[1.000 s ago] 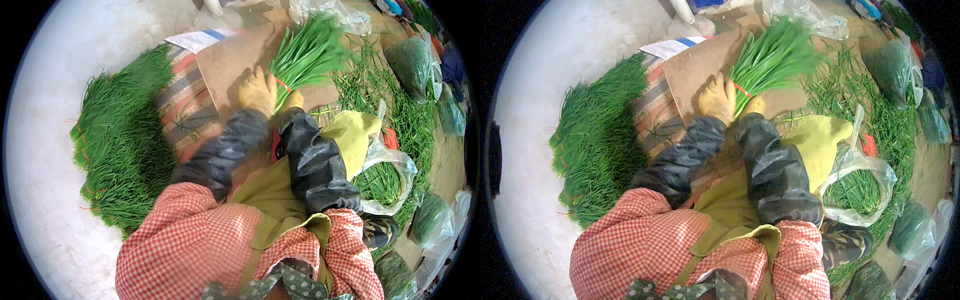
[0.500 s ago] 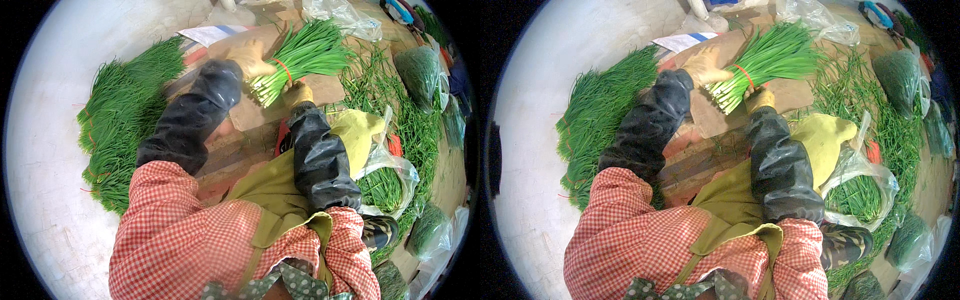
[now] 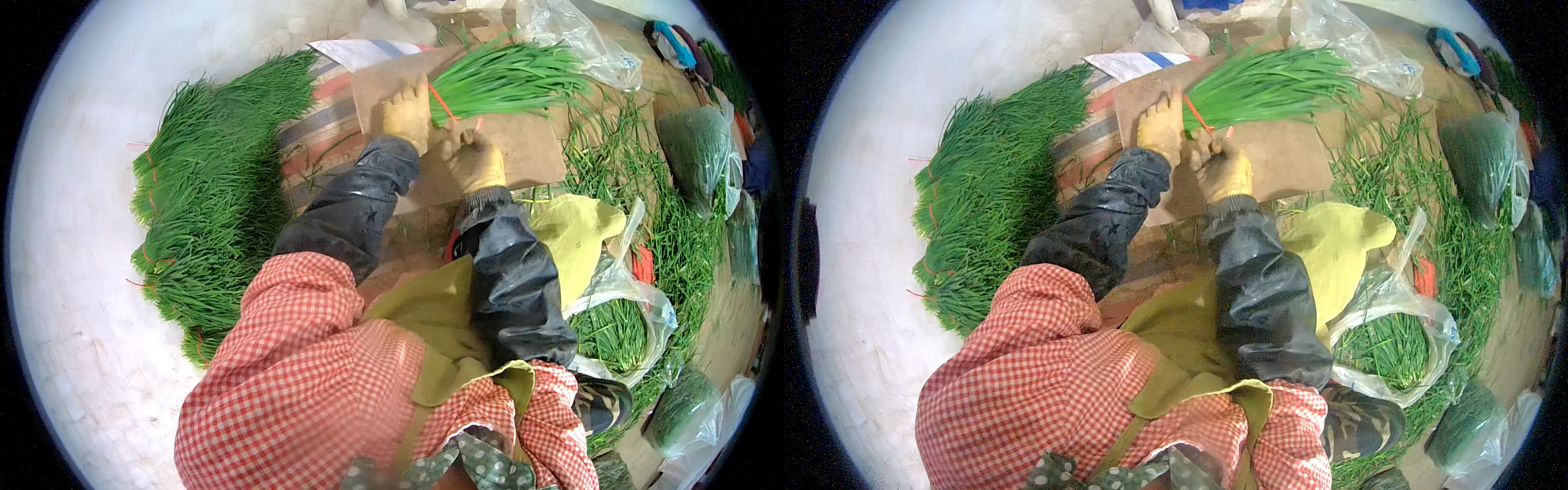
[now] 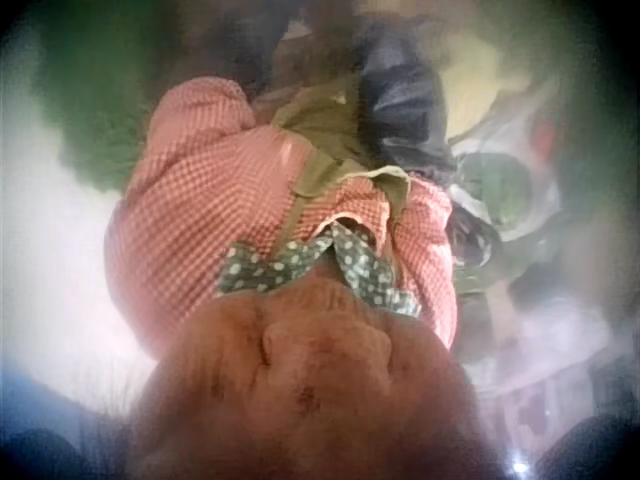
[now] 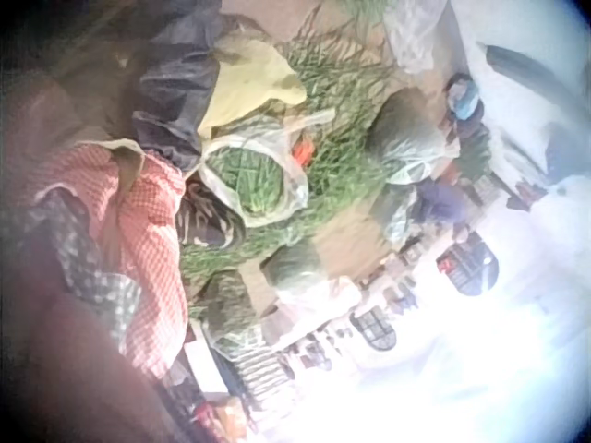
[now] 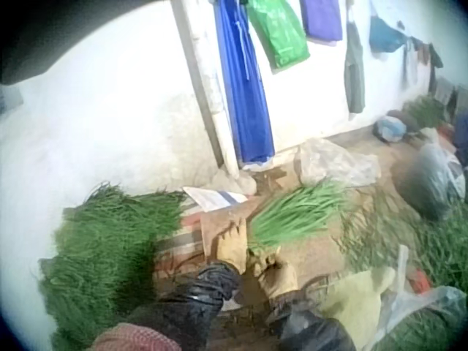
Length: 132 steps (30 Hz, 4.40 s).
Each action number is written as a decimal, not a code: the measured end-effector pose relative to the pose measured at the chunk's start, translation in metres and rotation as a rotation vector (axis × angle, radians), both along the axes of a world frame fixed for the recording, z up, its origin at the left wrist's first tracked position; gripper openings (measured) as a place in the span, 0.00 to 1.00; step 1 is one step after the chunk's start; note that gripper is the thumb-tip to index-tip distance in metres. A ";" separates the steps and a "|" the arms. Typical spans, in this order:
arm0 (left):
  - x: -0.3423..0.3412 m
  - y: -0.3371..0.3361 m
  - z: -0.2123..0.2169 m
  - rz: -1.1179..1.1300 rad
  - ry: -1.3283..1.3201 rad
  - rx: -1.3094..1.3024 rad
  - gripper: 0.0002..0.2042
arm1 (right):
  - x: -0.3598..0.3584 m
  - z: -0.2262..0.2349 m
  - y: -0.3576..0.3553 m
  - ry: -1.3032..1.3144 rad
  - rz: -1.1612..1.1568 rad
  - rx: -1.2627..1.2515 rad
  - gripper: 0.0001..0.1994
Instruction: The person gathers a bundle of green chives by hand, ties it with a red string, and trims the white root ends using a tool.
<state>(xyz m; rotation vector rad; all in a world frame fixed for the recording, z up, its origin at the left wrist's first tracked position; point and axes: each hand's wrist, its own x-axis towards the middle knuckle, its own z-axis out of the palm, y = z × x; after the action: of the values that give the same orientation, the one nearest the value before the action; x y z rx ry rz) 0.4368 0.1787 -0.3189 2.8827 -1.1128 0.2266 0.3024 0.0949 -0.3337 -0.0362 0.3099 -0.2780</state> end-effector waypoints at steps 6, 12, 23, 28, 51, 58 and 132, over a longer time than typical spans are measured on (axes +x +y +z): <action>-0.014 0.026 0.002 -0.018 0.021 -0.199 0.51 | -0.010 -0.011 0.023 0.109 0.044 -0.247 0.08; -0.020 0.013 0.030 -0.003 0.167 0.070 0.60 | -0.021 -0.008 0.008 0.116 0.066 -0.329 0.08; -0.044 0.004 0.008 -0.051 0.057 0.054 0.51 | -0.034 0.000 -0.002 0.341 0.053 -0.825 0.08; -0.069 -0.002 0.008 -0.008 -0.098 0.126 0.57 | -0.046 0.006 0.002 0.404 -0.027 -0.712 0.08; -0.033 0.017 0.022 -0.102 0.927 -0.500 0.27 | -0.106 0.132 -0.062 0.221 0.123 -1.000 0.23; -0.116 -0.063 0.132 -0.419 2.608 -0.836 0.23 | -0.313 0.108 -0.114 0.258 -0.096 -0.534 0.28; -0.668 -0.022 -0.026 -0.801 1.861 1.195 0.21 | -0.634 -0.231 0.446 2.316 0.127 -0.113 0.13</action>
<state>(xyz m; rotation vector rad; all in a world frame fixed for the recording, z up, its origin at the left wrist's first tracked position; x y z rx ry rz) -0.2312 0.1564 -0.3449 1.0687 -1.5552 -2.8618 -0.3317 0.5413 -0.5648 -0.5020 2.5775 0.0097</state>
